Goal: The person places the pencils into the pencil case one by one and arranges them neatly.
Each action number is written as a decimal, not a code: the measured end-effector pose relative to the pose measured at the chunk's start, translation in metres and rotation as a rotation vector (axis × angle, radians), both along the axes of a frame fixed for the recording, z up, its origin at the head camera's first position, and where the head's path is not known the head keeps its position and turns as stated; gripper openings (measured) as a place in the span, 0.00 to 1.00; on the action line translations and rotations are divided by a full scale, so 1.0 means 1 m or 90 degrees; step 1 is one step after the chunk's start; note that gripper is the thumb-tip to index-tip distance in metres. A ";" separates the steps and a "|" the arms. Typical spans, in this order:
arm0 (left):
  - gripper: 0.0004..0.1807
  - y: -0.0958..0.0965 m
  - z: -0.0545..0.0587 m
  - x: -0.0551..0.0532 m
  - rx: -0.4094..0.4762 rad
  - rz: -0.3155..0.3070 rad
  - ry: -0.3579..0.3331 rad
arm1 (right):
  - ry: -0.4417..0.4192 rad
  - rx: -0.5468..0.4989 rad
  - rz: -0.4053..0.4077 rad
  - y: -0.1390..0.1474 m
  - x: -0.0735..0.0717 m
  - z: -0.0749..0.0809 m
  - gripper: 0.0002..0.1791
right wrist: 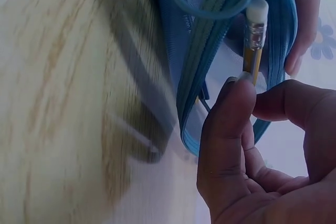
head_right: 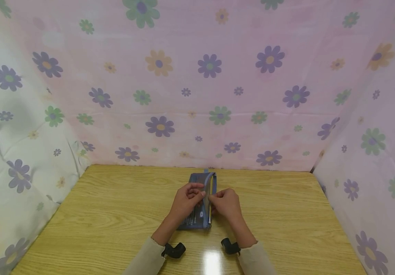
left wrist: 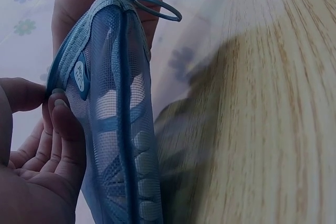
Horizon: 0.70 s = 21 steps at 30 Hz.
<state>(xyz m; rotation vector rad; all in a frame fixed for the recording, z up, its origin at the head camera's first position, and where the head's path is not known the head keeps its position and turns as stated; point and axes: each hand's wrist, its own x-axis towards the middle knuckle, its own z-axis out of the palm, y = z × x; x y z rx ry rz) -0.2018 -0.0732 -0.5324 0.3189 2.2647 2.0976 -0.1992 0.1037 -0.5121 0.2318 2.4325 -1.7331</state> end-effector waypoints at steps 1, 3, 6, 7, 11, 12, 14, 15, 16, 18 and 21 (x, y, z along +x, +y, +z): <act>0.17 0.000 0.000 0.000 0.001 -0.002 0.001 | 0.001 -0.004 0.000 0.000 0.000 0.000 0.09; 0.17 -0.001 0.000 0.000 0.001 -0.004 0.001 | 0.004 -0.013 0.000 -0.001 0.000 0.000 0.08; 0.17 -0.001 0.000 0.000 0.000 -0.006 0.000 | 0.004 -0.021 -0.001 -0.003 0.001 0.000 0.08; 0.17 -0.001 0.000 0.000 0.001 -0.007 0.000 | 0.003 -0.022 0.000 -0.003 0.001 0.000 0.08; 0.17 -0.001 -0.001 -0.001 -0.003 -0.009 0.001 | 0.002 -0.019 0.003 -0.004 0.002 0.001 0.09; 0.17 -0.001 -0.001 -0.001 -0.004 -0.009 0.003 | 0.003 -0.016 0.005 -0.004 0.002 0.001 0.09; 0.17 -0.001 -0.001 -0.001 -0.005 -0.011 0.008 | 0.008 -0.007 0.008 -0.004 0.002 0.001 0.09; 0.17 -0.001 -0.001 -0.001 -0.007 -0.012 0.010 | 0.010 -0.002 0.009 -0.004 0.002 0.001 0.10; 0.18 -0.001 -0.001 -0.001 -0.008 -0.013 0.011 | 0.013 0.003 0.010 -0.003 0.002 0.001 0.10; 0.18 -0.001 -0.001 -0.001 -0.008 -0.015 0.014 | 0.015 0.013 0.010 -0.003 0.002 0.000 0.10; 0.17 -0.002 -0.002 -0.001 -0.011 -0.015 0.013 | 0.015 0.019 0.010 -0.003 0.002 0.000 0.10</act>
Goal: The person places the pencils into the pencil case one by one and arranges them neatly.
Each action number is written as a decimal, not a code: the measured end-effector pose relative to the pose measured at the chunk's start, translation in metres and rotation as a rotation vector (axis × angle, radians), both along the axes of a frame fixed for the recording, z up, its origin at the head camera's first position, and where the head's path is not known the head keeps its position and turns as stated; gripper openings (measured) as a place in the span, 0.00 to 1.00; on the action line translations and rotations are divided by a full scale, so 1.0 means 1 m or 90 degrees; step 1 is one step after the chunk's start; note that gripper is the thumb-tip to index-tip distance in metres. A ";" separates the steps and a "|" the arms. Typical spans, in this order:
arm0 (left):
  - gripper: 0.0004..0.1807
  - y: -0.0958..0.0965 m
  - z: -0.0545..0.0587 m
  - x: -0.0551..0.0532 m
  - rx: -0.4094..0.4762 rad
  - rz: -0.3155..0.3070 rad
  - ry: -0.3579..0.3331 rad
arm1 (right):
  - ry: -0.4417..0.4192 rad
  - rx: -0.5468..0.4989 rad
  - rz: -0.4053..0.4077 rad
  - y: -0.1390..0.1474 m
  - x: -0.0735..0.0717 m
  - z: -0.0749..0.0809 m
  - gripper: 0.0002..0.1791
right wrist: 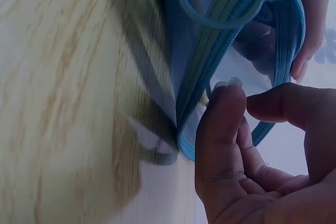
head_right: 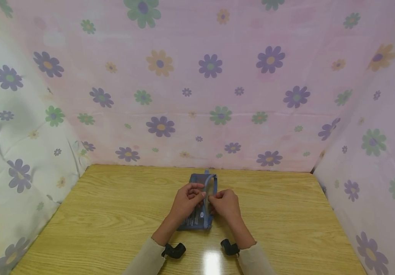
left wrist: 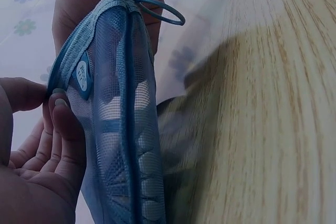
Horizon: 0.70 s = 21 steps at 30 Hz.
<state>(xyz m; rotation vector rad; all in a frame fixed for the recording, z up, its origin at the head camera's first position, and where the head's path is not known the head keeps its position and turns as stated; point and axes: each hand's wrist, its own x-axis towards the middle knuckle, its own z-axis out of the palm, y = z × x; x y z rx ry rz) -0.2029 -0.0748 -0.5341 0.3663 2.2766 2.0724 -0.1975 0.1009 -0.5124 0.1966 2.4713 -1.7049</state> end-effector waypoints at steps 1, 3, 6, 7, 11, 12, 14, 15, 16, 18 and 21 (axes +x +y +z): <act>0.17 0.000 0.000 0.000 0.000 0.000 -0.001 | -0.001 -0.001 -0.001 0.000 0.000 0.000 0.10; 0.17 0.000 -0.001 0.000 -0.001 0.002 -0.006 | -0.004 -0.003 -0.005 0.001 -0.001 -0.001 0.10; 0.17 0.000 -0.001 -0.001 0.000 0.003 -0.010 | -0.008 0.002 -0.012 0.003 -0.001 -0.002 0.11; 0.17 0.001 -0.002 -0.001 0.000 0.003 -0.010 | -0.009 0.008 -0.014 0.004 -0.002 -0.002 0.11; 0.18 0.001 -0.003 -0.001 -0.005 0.006 -0.012 | -0.001 0.044 -0.023 0.010 -0.004 -0.002 0.11; 0.18 0.001 -0.003 -0.001 -0.007 0.008 -0.013 | 0.003 0.054 -0.025 0.012 -0.004 -0.002 0.11; 0.18 0.002 -0.002 0.000 -0.009 0.010 -0.013 | 0.011 0.073 -0.027 0.015 -0.005 -0.001 0.11; 0.18 0.002 -0.002 0.000 -0.010 0.012 -0.014 | 0.013 0.079 -0.028 0.016 -0.005 -0.001 0.11; 0.18 0.003 -0.002 0.000 -0.013 0.016 -0.015 | 0.015 0.086 -0.028 0.017 -0.005 0.000 0.11; 0.18 0.003 -0.002 0.001 -0.015 0.023 -0.013 | 0.015 0.098 -0.031 0.020 -0.005 0.001 0.11; 0.18 0.005 -0.003 0.001 -0.019 0.039 -0.013 | 0.010 0.099 -0.036 0.022 -0.006 0.000 0.11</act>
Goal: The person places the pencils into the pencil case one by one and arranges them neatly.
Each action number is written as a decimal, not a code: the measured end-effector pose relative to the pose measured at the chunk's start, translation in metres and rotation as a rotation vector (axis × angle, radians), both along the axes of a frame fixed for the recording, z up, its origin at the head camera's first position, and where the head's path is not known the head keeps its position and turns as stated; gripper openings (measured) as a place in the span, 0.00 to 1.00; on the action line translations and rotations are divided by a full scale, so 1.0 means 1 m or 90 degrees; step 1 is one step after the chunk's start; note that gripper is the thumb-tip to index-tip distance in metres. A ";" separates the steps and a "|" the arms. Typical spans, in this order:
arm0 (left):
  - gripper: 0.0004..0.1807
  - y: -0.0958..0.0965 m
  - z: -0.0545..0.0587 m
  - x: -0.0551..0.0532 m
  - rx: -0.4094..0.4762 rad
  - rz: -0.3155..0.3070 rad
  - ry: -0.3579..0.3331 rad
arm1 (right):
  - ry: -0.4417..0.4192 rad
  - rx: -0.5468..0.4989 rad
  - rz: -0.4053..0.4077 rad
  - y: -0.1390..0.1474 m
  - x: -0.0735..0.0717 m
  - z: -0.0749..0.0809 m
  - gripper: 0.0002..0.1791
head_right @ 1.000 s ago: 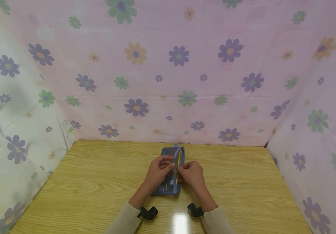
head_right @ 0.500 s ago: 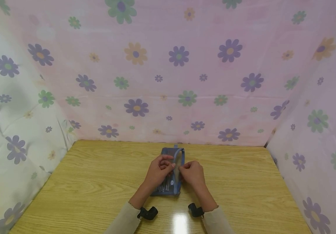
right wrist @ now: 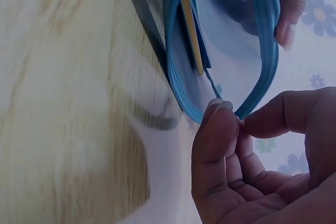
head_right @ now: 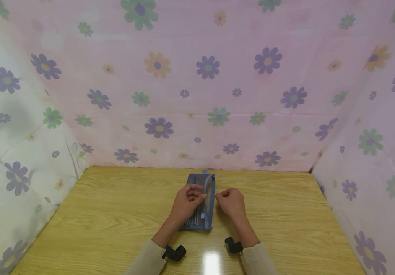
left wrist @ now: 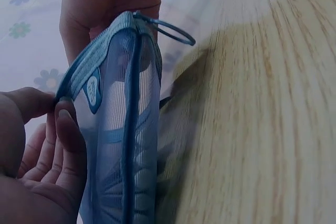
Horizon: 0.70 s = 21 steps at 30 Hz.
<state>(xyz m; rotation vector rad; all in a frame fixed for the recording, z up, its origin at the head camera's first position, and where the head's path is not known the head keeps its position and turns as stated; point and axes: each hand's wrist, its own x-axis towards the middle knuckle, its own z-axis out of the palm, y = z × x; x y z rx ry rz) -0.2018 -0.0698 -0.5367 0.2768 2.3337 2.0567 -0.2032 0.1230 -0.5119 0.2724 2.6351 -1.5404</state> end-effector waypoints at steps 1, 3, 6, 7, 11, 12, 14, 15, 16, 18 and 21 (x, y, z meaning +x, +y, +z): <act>0.17 0.001 0.000 0.000 -0.001 0.007 0.000 | 0.000 -0.001 -0.001 0.000 0.000 0.000 0.11; 0.17 0.002 0.000 0.001 0.003 0.019 -0.003 | 0.002 -0.003 -0.003 0.001 0.000 -0.001 0.10; 0.15 0.006 -0.001 0.002 0.013 0.035 -0.012 | 0.008 -0.008 -0.002 0.002 -0.001 -0.002 0.10; 0.15 0.007 -0.001 0.002 0.014 0.040 -0.014 | 0.011 -0.010 -0.001 0.002 -0.001 -0.003 0.09; 0.11 0.013 -0.002 0.001 -0.009 0.053 -0.016 | 0.017 -0.016 0.005 0.001 -0.001 -0.004 0.08; 0.09 0.014 -0.001 0.001 -0.021 0.057 -0.014 | 0.018 -0.018 0.007 0.001 -0.001 -0.004 0.08; 0.06 0.017 -0.001 0.001 -0.040 0.065 -0.011 | 0.017 -0.015 0.006 0.001 -0.001 -0.004 0.08; 0.05 0.019 0.000 0.001 -0.047 0.070 -0.010 | 0.017 -0.014 0.005 0.002 -0.001 -0.004 0.08; 0.04 0.020 0.001 0.001 -0.051 0.074 -0.011 | 0.017 -0.015 0.005 0.002 -0.001 -0.004 0.08; 0.03 0.023 0.001 0.001 -0.057 0.080 -0.012 | 0.017 -0.012 0.005 0.003 -0.001 -0.005 0.08; 0.02 0.028 0.003 0.000 -0.071 0.087 -0.010 | 0.017 -0.011 0.005 0.003 -0.002 -0.006 0.07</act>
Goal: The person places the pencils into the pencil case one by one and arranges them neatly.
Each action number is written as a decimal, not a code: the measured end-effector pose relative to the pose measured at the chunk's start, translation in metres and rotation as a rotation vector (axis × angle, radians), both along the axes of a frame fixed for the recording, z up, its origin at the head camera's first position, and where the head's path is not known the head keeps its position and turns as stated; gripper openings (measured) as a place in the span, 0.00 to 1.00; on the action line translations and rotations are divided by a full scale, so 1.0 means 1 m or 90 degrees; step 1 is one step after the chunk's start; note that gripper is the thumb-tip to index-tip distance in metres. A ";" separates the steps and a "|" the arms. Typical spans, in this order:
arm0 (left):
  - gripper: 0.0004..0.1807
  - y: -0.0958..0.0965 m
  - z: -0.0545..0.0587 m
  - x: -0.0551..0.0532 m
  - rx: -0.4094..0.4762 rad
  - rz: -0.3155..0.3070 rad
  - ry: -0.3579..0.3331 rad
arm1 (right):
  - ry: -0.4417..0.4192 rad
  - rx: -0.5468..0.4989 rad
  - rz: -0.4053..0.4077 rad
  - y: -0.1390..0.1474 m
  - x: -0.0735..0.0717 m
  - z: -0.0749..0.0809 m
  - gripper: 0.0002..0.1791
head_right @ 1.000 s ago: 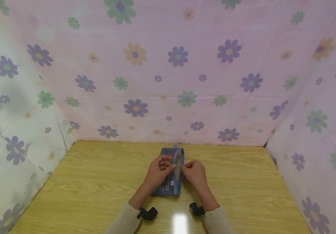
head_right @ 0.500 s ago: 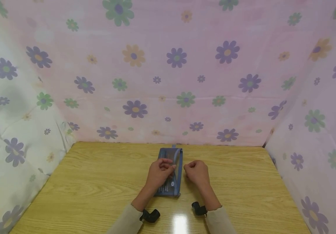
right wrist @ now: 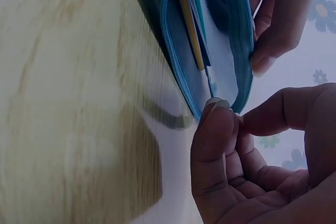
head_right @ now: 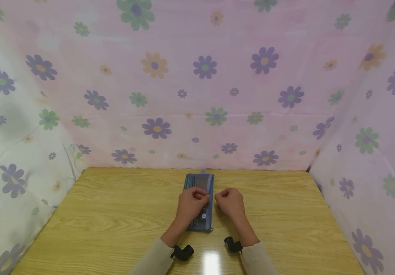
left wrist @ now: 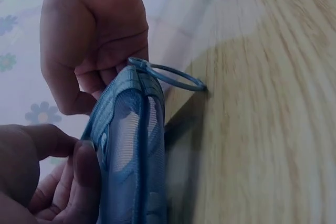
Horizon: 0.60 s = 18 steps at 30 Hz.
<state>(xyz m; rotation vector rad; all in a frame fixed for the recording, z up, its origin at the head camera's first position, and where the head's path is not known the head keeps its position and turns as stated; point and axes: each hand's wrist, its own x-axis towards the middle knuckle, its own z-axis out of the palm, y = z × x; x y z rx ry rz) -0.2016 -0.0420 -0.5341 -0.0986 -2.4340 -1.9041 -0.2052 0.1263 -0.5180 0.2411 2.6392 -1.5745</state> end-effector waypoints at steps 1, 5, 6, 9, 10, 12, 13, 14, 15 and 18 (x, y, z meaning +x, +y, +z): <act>0.02 0.001 0.000 0.000 -0.004 0.001 0.002 | 0.002 0.001 0.002 0.000 0.000 -0.001 0.07; 0.02 0.003 0.002 0.000 -0.017 0.003 0.006 | 0.016 0.012 0.009 -0.001 -0.001 0.000 0.07; 0.03 0.004 0.003 -0.001 -0.019 0.002 0.008 | 0.022 0.019 0.011 -0.001 -0.002 0.000 0.06; 0.04 0.003 0.004 0.000 -0.026 0.000 0.017 | 0.045 0.053 0.013 0.001 -0.003 0.000 0.06; 0.05 0.003 0.004 0.000 -0.032 0.000 0.023 | 0.055 0.067 0.013 0.003 -0.004 -0.001 0.06; 0.06 0.002 0.005 0.000 -0.042 -0.005 0.035 | 0.069 0.095 0.008 0.005 -0.005 -0.002 0.06; 0.06 0.001 0.006 0.000 -0.050 -0.005 0.041 | 0.075 0.101 0.008 0.007 -0.006 -0.002 0.06; 0.06 0.000 0.007 0.000 -0.057 -0.004 0.043 | 0.079 0.101 0.007 0.008 -0.006 -0.002 0.07; 0.07 -0.002 0.007 0.000 -0.063 -0.005 0.043 | 0.083 0.098 0.010 0.009 -0.006 -0.002 0.07; 0.10 -0.009 0.012 0.000 -0.084 -0.013 0.045 | 0.090 0.088 0.012 0.013 -0.005 -0.001 0.09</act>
